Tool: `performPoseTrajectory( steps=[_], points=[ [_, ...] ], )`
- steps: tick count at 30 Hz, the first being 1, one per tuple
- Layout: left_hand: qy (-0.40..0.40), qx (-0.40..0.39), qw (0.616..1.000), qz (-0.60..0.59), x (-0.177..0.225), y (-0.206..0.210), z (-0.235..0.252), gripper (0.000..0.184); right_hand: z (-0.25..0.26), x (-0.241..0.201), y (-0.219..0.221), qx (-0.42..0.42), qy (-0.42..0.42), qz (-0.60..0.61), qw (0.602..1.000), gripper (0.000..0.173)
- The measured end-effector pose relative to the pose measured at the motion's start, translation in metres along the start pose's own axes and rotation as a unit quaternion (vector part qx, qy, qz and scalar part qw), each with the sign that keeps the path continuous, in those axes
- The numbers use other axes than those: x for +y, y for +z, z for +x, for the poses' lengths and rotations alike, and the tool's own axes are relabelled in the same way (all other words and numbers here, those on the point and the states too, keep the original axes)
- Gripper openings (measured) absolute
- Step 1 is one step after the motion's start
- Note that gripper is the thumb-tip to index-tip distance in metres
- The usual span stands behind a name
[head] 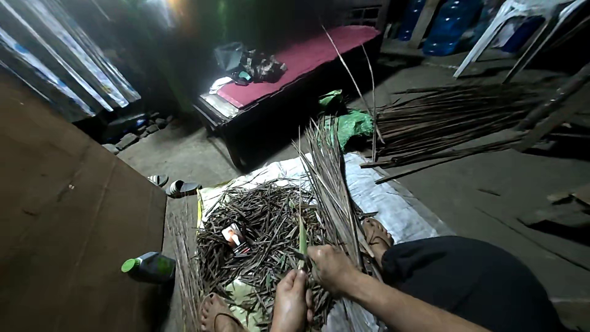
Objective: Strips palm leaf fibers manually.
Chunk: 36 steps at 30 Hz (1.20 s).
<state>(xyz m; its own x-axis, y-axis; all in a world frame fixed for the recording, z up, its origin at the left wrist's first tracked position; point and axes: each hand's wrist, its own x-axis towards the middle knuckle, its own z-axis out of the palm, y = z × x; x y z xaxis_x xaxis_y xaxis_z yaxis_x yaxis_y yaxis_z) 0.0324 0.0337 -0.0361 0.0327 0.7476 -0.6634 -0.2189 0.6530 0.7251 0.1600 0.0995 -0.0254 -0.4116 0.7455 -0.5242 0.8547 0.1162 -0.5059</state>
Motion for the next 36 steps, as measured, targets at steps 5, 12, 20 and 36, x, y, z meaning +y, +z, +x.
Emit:
performPoseTrajectory(
  steps=[5, 12, 20, 36],
  points=[
    [-0.008, -0.025, 1.000, 0.006, 0.003, 0.003, -0.007, 0.029, 0.027, 0.020, -0.017, 0.078, 0.075, 0.005, 0.994, 0.031],
    [-0.014, -0.035, 0.999, 0.005, 0.001, -0.003, -0.005, 0.028, 0.020, 0.009, -0.011, 0.039, 0.061, 0.010, 0.997, 0.029],
    [-0.006, -0.048, 0.998, 0.026, -0.002, -0.002, -0.011, 0.028, 0.043, 0.041, -0.026, 0.108, 0.107, 0.035, 0.988, 0.034],
    [-0.011, -0.022, 0.999, 0.022, 0.004, 0.001, -0.007, 0.028, 0.026, 0.021, -0.006, 0.070, 0.062, 0.019, 0.995, 0.031]
  ],
)
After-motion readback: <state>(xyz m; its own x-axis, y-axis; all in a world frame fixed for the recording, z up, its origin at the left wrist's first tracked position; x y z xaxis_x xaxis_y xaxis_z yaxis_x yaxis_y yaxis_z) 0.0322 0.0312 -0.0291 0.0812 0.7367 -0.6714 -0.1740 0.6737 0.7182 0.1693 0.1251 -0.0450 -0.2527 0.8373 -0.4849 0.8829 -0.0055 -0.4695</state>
